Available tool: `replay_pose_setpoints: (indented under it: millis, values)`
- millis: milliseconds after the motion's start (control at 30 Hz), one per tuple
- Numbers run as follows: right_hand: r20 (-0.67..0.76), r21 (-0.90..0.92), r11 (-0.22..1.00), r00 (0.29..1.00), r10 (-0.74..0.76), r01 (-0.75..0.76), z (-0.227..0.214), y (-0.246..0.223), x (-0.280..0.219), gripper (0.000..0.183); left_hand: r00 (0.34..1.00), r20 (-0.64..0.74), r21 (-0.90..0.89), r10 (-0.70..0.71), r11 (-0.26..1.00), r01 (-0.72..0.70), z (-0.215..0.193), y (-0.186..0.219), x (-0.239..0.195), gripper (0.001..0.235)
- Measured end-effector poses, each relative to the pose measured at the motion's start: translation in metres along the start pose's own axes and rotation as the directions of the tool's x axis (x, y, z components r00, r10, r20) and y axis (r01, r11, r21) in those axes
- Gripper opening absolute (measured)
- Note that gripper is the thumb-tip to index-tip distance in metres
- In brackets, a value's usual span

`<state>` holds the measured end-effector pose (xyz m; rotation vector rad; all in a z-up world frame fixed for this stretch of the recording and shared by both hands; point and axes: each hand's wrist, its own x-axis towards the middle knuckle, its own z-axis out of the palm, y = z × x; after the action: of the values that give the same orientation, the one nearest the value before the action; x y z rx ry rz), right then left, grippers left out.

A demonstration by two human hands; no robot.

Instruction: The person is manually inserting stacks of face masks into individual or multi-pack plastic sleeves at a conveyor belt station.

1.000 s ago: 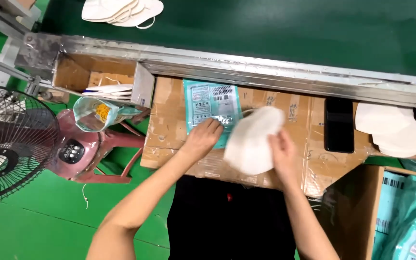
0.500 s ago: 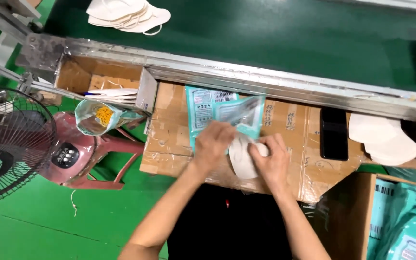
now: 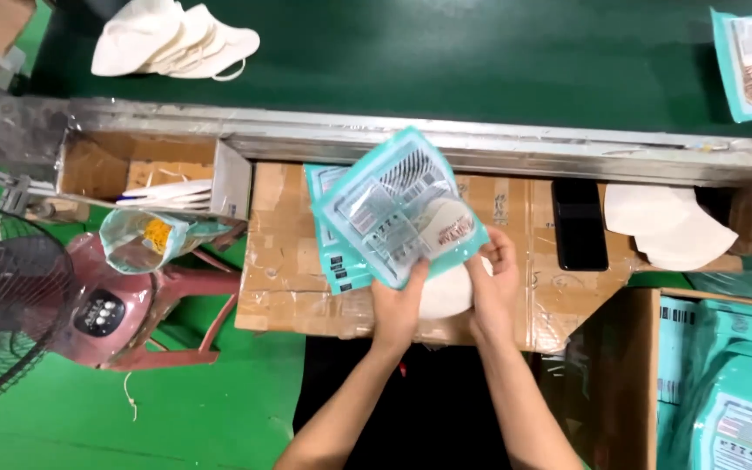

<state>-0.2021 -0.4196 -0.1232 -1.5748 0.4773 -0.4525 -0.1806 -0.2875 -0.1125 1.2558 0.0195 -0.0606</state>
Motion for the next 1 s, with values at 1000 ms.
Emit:
replay_pose_setpoints:
  millis: [1000]
  values:
    - [-0.019, -0.356, 0.772, 0.822, -0.57, 0.527, -0.057, -0.095, -0.013, 0.036, 0.951, 0.285, 0.434, 0.121, 0.868, -0.24, 0.009, 0.096, 0.003, 0.018]
